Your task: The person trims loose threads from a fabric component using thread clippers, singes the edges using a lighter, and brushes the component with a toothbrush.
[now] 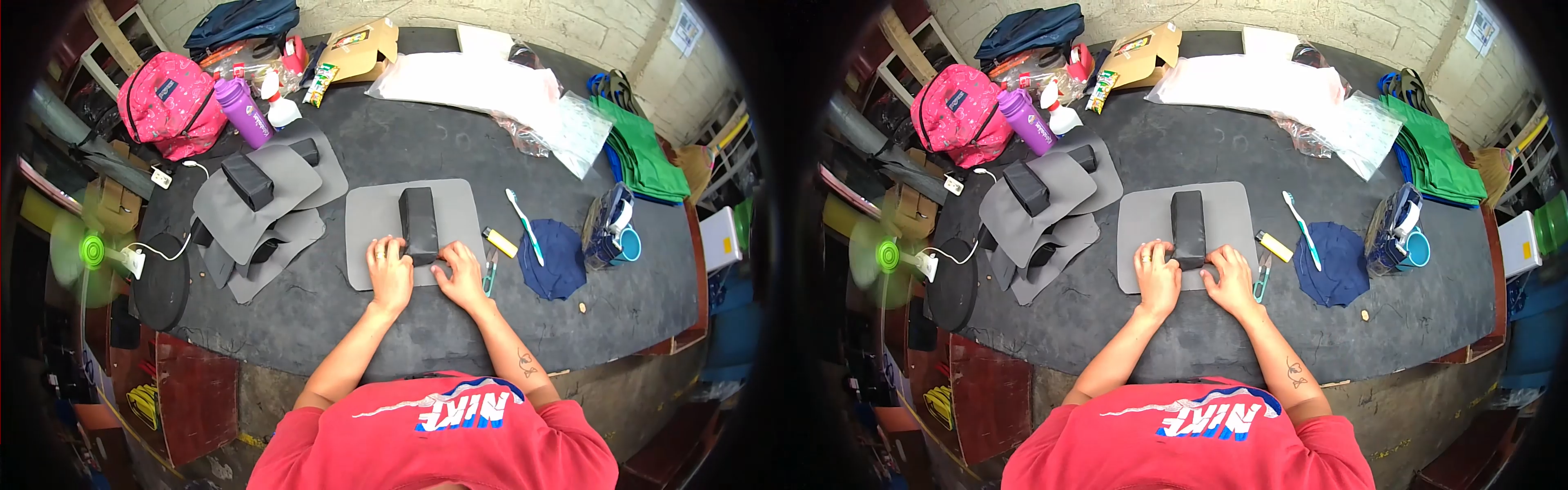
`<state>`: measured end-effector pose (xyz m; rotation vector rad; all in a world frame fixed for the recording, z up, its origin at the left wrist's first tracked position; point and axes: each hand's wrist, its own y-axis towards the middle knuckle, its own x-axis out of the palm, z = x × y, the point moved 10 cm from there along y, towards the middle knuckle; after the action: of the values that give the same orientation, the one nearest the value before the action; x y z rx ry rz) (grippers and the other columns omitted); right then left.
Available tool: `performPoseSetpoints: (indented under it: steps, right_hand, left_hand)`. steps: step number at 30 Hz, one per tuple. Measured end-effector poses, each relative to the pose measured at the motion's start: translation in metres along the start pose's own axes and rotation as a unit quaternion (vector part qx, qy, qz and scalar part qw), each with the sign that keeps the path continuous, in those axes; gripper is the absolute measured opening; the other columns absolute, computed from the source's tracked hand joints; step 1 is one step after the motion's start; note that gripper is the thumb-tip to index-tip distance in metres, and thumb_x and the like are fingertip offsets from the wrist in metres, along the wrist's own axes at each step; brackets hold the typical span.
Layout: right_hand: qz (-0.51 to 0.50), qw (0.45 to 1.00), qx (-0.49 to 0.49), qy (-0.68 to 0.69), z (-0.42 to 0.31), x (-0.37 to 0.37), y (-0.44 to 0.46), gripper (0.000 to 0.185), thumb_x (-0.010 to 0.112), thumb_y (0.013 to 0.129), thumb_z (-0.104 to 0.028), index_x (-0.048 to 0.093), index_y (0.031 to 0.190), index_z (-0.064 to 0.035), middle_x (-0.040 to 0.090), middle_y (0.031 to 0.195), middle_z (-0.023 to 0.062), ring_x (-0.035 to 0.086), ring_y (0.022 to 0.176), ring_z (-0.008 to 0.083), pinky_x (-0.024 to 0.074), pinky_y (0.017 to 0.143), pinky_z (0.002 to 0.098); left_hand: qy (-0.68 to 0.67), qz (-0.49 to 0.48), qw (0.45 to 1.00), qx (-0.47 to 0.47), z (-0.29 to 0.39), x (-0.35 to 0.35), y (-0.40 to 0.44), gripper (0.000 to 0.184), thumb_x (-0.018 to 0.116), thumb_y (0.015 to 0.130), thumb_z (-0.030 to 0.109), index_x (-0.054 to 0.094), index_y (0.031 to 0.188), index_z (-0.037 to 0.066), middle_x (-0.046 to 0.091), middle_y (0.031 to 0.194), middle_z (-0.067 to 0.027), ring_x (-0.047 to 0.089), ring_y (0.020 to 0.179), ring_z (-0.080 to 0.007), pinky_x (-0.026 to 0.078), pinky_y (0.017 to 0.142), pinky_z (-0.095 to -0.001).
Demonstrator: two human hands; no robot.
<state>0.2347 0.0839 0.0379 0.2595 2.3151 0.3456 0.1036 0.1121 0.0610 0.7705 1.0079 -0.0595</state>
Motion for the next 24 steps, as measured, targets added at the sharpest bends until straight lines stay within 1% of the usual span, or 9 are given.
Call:
performPoseSetpoints:
  steps: [5,8,10,11,14,16,18,21,24]
  right_hand:
    - [0.005,1.000,-0.001,0.003,0.000,-0.002,-0.001,0.023,0.071,0.072,-0.010,0.060,0.091,-0.0036,0.055,0.093,0.0091,0.056,0.092,0.0303,0.0450,0.082,0.0414]
    - [0.009,1.000,0.008,-0.006,0.006,0.002,0.000,0.023,0.071,0.072,-0.010,0.059,0.090,-0.0029,0.055,0.092,0.0093,0.056,0.090,0.0303,0.0454,0.080,0.0415]
    - [0.044,0.998,-0.035,-0.014,0.000,-0.004,0.000,0.023,0.071,0.071,-0.010,0.055,0.085,-0.0021,0.053,0.083,0.0074,0.055,0.073,0.0245,0.0451,0.069,0.0371]
    - [0.044,0.998,-0.034,-0.014,0.002,-0.005,0.001,0.023,0.071,0.071,-0.010,0.055,0.085,-0.0021,0.053,0.083,0.0074,0.055,0.073,0.0245,0.0451,0.069,0.0371]
    - [0.024,0.999,-0.021,0.014,0.005,-0.004,0.005,0.024,0.072,0.071,-0.011,0.058,0.088,-0.0031,0.053,0.082,0.0060,0.054,0.070,0.0213,0.0457,0.066,0.0347]
    - [-0.002,1.000,-0.011,0.020,0.000,-0.006,0.008,0.026,0.073,0.071,-0.014,0.060,0.093,-0.0050,0.053,0.081,0.0049,0.054,0.068,0.0186,0.0461,0.064,0.0326]
    - [-0.029,0.998,0.024,0.042,0.004,0.000,0.012,0.027,0.073,0.071,-0.016,0.062,0.093,-0.0064,0.054,0.083,0.0039,0.055,0.073,0.0201,0.0461,0.070,0.0352]
    - [-0.052,0.997,0.028,0.047,0.000,0.004,0.015,0.027,0.073,0.070,-0.015,0.061,0.093,-0.0062,0.054,0.082,0.0039,0.056,0.076,0.0204,0.0463,0.072,0.0359]
    - [-0.042,0.998,-0.003,0.037,-0.001,0.005,0.014,0.027,0.073,0.070,-0.015,0.061,0.093,-0.0060,0.054,0.083,0.0046,0.057,0.080,0.0216,0.0460,0.075,0.0370]
  left_hand:
    - [-0.009,0.008,1.000,0.029,0.000,0.008,-0.006,0.008,0.064,0.069,0.005,0.060,0.072,-0.001,0.055,0.111,-0.0149,0.049,0.115,-0.0334,0.036,0.102,-0.0501]
    - [0.034,-0.035,0.997,0.060,0.005,0.016,-0.005,0.009,0.059,0.075,0.006,0.060,0.077,-0.002,0.054,0.113,-0.0175,0.049,0.115,-0.0350,0.037,0.100,-0.0491]
    - [0.031,-0.098,0.991,0.082,0.009,0.020,-0.004,0.012,0.054,0.078,0.007,0.059,0.080,-0.004,0.054,0.113,-0.0197,0.049,0.114,-0.0373,0.039,0.099,-0.0486]
    - [0.030,-0.099,0.991,0.082,0.009,0.016,-0.004,0.012,0.054,0.078,0.007,0.059,0.080,-0.004,0.054,0.113,-0.0197,0.049,0.114,-0.0373,0.039,0.099,-0.0486]
    - [-0.057,-0.093,0.990,0.089,0.000,0.005,-0.009,0.009,0.057,0.078,0.003,0.058,0.084,-0.003,0.052,0.115,-0.0204,0.050,0.112,-0.0384,0.042,0.095,-0.0468]
    - [-0.208,-0.124,0.969,0.055,-0.012,0.012,-0.020,0.013,0.058,0.079,-0.005,0.059,0.092,-0.002,0.049,0.120,-0.0199,0.051,0.112,-0.0378,0.046,0.092,-0.0438]
    - [-0.269,-0.113,0.956,0.013,-0.020,0.013,-0.024,0.020,0.058,0.081,-0.010,0.060,0.098,0.000,0.046,0.124,-0.0196,0.052,0.112,-0.0370,0.047,0.092,-0.0415]
    - [-0.358,-0.123,0.923,-0.067,-0.032,0.016,-0.023,0.018,0.056,0.083,-0.009,0.060,0.099,-0.001,0.044,0.127,-0.0214,0.049,0.120,-0.0387,0.042,0.101,-0.0399]
    - [-0.345,-0.173,0.922,-0.031,-0.038,0.024,-0.028,0.013,0.056,0.084,-0.005,0.060,0.095,0.002,0.043,0.130,-0.0205,0.041,0.128,-0.0400,0.034,0.108,-0.0432]
